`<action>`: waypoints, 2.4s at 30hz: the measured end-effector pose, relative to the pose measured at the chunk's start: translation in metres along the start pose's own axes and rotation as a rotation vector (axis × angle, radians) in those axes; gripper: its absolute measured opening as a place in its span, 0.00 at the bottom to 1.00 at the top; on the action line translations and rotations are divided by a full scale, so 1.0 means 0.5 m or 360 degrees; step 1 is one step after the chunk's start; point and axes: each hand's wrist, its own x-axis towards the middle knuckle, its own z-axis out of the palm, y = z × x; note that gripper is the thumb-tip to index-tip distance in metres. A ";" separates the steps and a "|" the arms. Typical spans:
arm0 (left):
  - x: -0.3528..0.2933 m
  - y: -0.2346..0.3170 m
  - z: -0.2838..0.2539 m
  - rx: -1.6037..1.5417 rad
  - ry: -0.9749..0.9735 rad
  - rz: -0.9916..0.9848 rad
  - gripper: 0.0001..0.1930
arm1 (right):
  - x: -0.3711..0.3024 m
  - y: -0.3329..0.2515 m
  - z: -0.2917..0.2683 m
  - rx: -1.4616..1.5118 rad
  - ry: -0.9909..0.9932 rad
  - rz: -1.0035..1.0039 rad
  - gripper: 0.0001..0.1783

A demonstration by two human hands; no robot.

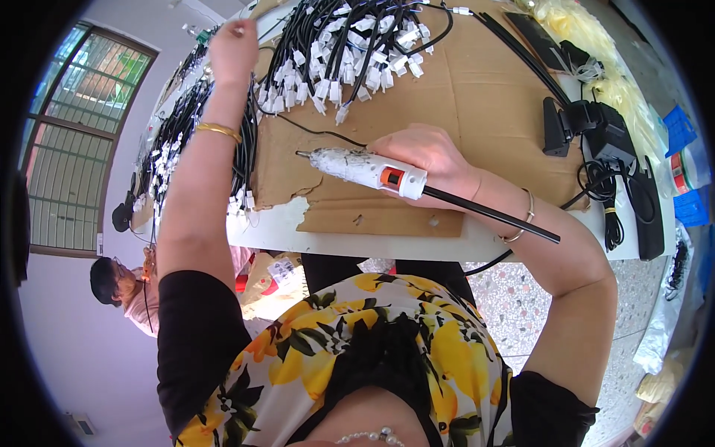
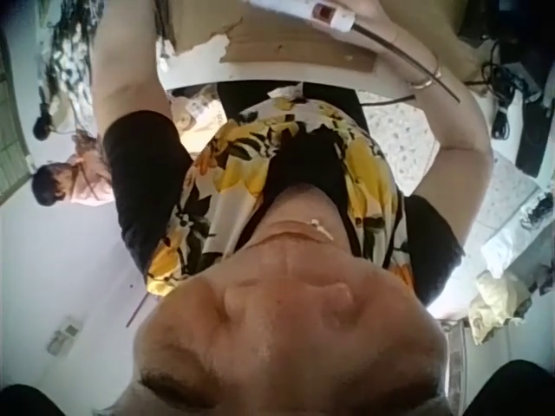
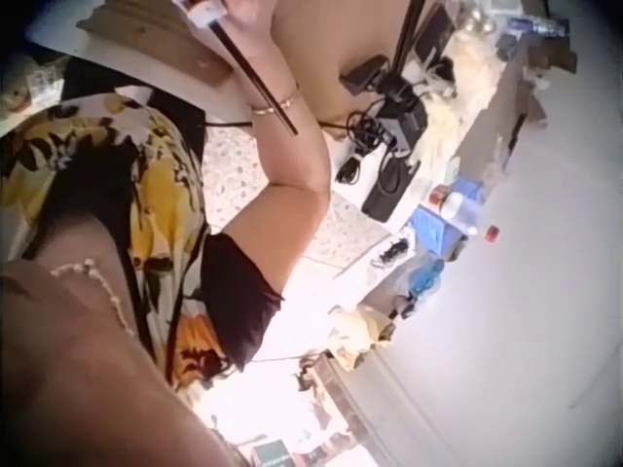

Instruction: Using a hot glue gun to bond small plastic components onto a wire harness.

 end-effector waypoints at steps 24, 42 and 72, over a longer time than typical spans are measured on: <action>-0.295 0.056 -0.053 -0.2993 -0.0797 -0.1308 0.13 | -0.007 -0.016 -0.003 0.0569 0.0226 0.0884 0.13; -0.316 0.071 -0.045 -0.2404 -0.0929 -0.0902 0.16 | 0.009 0.001 -0.021 0.0422 -0.0042 0.1160 0.20; -0.315 0.044 -0.028 -0.2225 -0.0333 -0.1056 0.10 | 0.105 0.020 -0.040 0.0367 -0.0077 0.1328 0.25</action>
